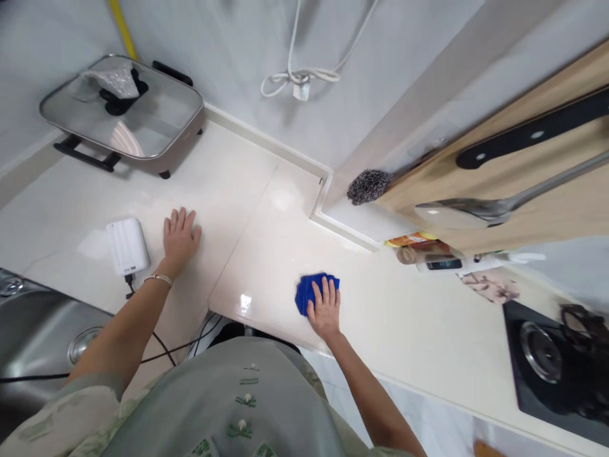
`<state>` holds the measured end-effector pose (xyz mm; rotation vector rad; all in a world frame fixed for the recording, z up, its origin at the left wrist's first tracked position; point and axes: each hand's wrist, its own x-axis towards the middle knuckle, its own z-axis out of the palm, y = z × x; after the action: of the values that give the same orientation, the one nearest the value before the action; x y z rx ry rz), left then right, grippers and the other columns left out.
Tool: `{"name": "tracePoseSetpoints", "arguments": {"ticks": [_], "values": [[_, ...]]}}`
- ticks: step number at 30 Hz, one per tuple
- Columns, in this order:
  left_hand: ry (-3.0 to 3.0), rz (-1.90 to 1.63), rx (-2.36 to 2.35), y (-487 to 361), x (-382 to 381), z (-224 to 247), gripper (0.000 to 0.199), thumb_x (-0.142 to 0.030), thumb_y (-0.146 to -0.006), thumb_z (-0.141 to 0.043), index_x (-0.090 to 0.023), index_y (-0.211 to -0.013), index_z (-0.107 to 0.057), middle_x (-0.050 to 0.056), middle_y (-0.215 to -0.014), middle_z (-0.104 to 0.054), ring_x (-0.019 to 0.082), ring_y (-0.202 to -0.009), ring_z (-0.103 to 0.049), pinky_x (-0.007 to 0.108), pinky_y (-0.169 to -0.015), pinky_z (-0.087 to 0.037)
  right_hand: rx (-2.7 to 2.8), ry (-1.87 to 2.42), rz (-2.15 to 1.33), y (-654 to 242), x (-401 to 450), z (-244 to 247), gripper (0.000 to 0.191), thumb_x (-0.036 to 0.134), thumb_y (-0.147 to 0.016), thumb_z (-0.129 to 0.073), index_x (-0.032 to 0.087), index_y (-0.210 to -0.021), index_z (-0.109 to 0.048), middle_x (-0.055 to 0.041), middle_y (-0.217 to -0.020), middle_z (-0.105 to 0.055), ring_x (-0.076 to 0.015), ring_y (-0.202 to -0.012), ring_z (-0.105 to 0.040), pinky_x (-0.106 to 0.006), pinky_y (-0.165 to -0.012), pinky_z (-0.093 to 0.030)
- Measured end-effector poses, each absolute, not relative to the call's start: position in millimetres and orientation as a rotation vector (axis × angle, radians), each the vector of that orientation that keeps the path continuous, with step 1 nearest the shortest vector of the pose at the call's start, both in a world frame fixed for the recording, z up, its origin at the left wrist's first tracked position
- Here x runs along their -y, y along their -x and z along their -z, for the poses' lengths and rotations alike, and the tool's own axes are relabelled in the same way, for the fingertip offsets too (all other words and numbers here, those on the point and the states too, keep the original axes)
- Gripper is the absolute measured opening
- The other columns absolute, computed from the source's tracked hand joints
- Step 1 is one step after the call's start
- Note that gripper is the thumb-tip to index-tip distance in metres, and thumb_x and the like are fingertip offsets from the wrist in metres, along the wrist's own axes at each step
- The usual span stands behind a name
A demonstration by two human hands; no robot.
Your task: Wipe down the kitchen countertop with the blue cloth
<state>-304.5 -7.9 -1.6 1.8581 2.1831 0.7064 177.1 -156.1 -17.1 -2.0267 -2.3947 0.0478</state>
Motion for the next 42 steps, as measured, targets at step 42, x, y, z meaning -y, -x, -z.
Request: {"name": "tracePoseSetpoints", "arguments": {"ticks": [42], "values": [[-1.815,-0.623,-2.432,312.8,4.6,3.6,0.046,-0.035,-0.095,-0.048,-0.012,-0.133,-0.06,0.02,-0.124,-0.058,0.033,-0.114,-0.054,0.048,-0.097,-0.046,2.077,2.176,-0.086,32.3,-234.9,8.5,0.066,0.039,-0.1,-0.028,0.01,-0.159,-0.032,-0.0235,-0.167,-0.02,-0.0415,-0.154,-0.011,-0.075,-0.116,-0.012]]}}
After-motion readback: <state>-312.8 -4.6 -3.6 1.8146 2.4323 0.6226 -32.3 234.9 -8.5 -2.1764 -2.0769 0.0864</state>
